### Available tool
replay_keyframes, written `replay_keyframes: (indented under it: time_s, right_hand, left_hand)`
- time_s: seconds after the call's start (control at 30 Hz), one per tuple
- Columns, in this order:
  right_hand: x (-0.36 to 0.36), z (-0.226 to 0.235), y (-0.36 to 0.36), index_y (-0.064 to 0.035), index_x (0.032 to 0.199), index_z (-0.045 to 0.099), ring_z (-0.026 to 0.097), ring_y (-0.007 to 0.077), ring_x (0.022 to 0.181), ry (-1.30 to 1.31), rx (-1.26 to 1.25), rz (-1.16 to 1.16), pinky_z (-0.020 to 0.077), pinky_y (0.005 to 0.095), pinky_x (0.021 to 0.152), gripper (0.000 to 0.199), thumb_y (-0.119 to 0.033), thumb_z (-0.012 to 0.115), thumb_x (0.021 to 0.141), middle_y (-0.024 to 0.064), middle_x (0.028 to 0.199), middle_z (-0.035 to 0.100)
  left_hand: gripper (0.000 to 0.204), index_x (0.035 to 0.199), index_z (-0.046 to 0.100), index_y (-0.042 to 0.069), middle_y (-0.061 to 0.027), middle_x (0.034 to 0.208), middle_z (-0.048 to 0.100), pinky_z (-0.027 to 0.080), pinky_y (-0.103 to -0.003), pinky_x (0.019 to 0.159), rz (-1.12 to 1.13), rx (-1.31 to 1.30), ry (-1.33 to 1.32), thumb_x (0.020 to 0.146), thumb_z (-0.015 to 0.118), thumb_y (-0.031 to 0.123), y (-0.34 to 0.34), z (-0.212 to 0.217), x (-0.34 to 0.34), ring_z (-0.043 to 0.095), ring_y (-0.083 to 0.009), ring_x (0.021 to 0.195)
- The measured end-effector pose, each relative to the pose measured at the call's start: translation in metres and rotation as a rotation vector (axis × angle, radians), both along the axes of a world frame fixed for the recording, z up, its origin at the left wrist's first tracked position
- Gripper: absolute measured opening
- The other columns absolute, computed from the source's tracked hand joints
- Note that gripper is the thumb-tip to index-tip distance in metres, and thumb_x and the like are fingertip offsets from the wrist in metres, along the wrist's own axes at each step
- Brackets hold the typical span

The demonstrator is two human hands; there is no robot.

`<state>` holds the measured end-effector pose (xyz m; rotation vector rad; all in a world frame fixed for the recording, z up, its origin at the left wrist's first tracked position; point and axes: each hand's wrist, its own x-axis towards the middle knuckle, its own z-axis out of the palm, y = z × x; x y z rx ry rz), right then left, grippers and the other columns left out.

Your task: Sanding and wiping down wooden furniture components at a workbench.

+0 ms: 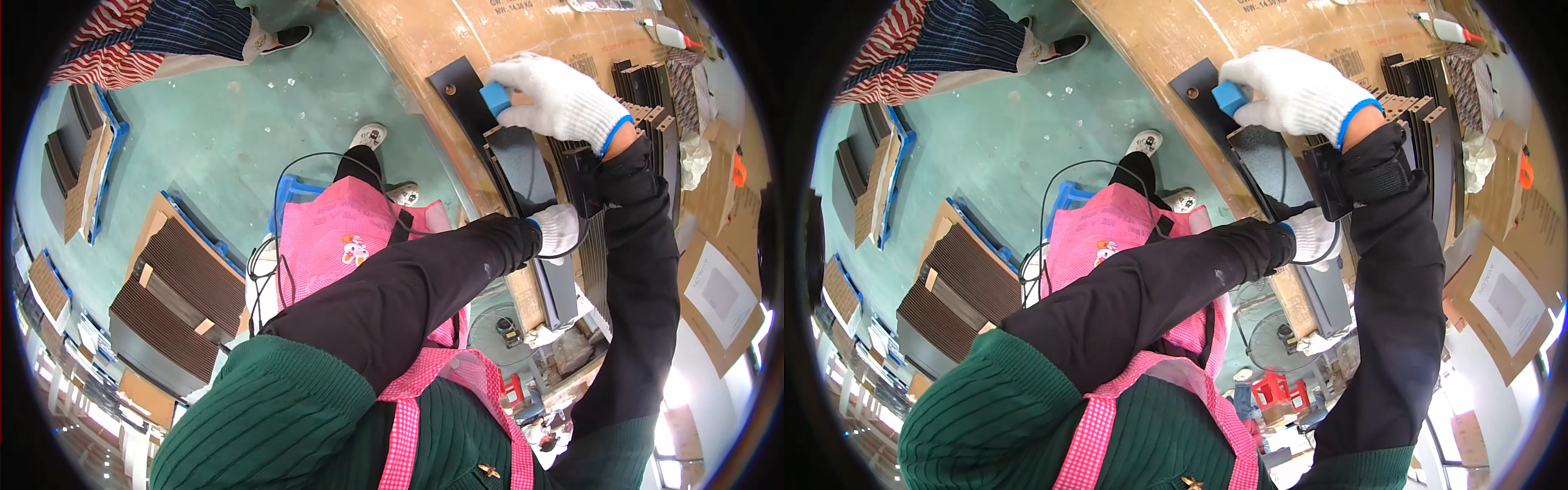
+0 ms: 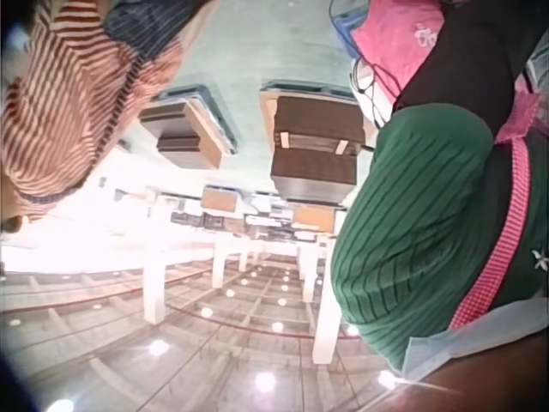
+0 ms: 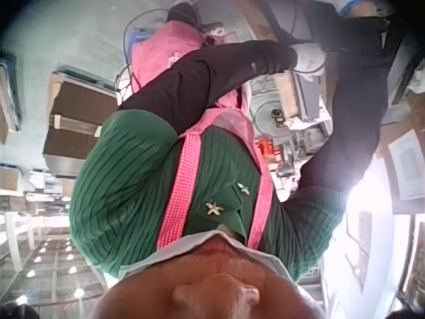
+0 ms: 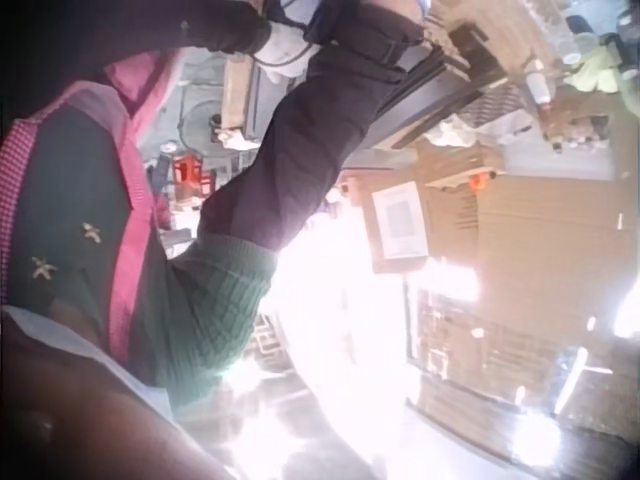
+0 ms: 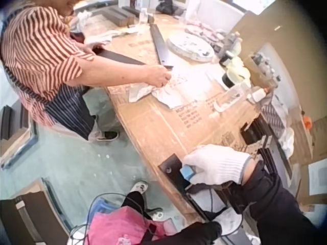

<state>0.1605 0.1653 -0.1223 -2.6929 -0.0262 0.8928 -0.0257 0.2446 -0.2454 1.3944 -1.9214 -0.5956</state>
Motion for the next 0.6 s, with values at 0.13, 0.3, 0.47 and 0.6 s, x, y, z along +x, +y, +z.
replay_keyframes:
  time_s: [0.13,0.3,0.47,0.6]
  right_hand:
    - [-0.002,-0.005,0.012,-0.0081,0.111,0.065,0.065,0.0378,0.098,0.009,0.156,0.012,0.0531,0.0439,0.087,0.034,-0.018,0.077,0.081,0.0156,0.097,0.066]
    - [-0.005,-0.015,0.0,-0.0064,0.109,0.065,0.065,0.0392,0.098,-0.089,0.096,0.129,0.0532,0.0453,0.086,0.033,-0.016,0.076,0.08,0.0175,0.096,0.067]
    - [-0.004,0.003,-0.038,-0.0043,0.106,0.063,0.064,0.0408,0.098,-0.128,-0.05,0.005,0.0525,0.0467,0.086,0.031,-0.015,0.076,0.08,0.0181,0.097,0.067]
    - [-0.012,-0.007,-0.009,-0.006,0.107,0.064,0.065,0.0407,0.099,-0.182,0.126,0.046,0.0528,0.0478,0.087,0.031,-0.019,0.075,0.082,0.0178,0.095,0.068]
  left_hand:
    - [0.05,0.11,0.073,-0.005,-0.0239,0.132,0.062,0.048,-0.043,0.104,0.183,-0.093,0.125,0.08,0.075,0.036,0.005,-0.001,-0.003,0.058,-0.0365,0.124]
    - [0.045,0.103,0.075,-0.001,-0.018,0.12,0.071,0.051,-0.043,0.1,0.173,-0.198,0.085,0.08,0.077,0.038,0.004,0.0,0.002,0.065,-0.036,0.113]
    - [0.042,0.081,0.076,0.008,-0.0129,0.082,0.068,0.053,-0.045,0.082,0.021,-0.062,0.004,0.074,0.079,0.049,0.003,0.006,0.009,0.067,-0.0344,0.086]
    - [0.036,0.089,0.078,0.007,-0.014,0.095,0.072,0.054,-0.044,0.086,0.218,-0.201,0.003,0.075,0.077,0.04,0.008,0.007,0.005,0.069,-0.0342,0.094]
